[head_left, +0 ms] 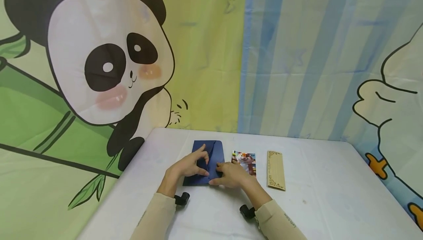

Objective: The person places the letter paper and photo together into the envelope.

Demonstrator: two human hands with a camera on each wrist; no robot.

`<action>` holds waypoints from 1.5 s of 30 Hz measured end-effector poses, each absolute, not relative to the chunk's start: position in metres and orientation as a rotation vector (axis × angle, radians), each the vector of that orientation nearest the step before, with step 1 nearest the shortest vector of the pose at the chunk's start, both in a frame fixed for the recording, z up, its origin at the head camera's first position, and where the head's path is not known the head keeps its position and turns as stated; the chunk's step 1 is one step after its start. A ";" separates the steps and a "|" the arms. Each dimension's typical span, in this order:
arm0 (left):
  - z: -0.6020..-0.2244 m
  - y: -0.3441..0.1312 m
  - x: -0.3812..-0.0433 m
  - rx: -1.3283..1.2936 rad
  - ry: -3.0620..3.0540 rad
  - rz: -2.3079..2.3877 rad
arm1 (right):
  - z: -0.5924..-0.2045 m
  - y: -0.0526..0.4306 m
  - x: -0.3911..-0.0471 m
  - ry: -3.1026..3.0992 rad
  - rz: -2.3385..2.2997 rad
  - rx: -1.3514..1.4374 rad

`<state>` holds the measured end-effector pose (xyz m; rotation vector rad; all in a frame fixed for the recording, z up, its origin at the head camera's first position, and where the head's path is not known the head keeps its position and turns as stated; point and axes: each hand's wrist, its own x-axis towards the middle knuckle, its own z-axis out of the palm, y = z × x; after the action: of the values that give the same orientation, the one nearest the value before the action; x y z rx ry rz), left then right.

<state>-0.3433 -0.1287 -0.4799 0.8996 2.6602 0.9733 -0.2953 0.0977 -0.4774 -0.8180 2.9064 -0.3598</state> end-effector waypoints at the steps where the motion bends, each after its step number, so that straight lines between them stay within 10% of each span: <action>1: -0.480 -0.129 -0.343 0.906 2.661 0.973 | -0.477 0.098 -0.295 2.903 -0.364 -0.819; 45: -0.481 -0.128 -0.345 0.832 2.675 0.972 | -0.476 0.189 -0.321 2.978 -0.680 -0.578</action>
<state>-0.3446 -0.1279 -0.4809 0.8322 2.6754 0.9721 -0.3207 0.1891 -0.4757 -0.5783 2.9784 -0.6801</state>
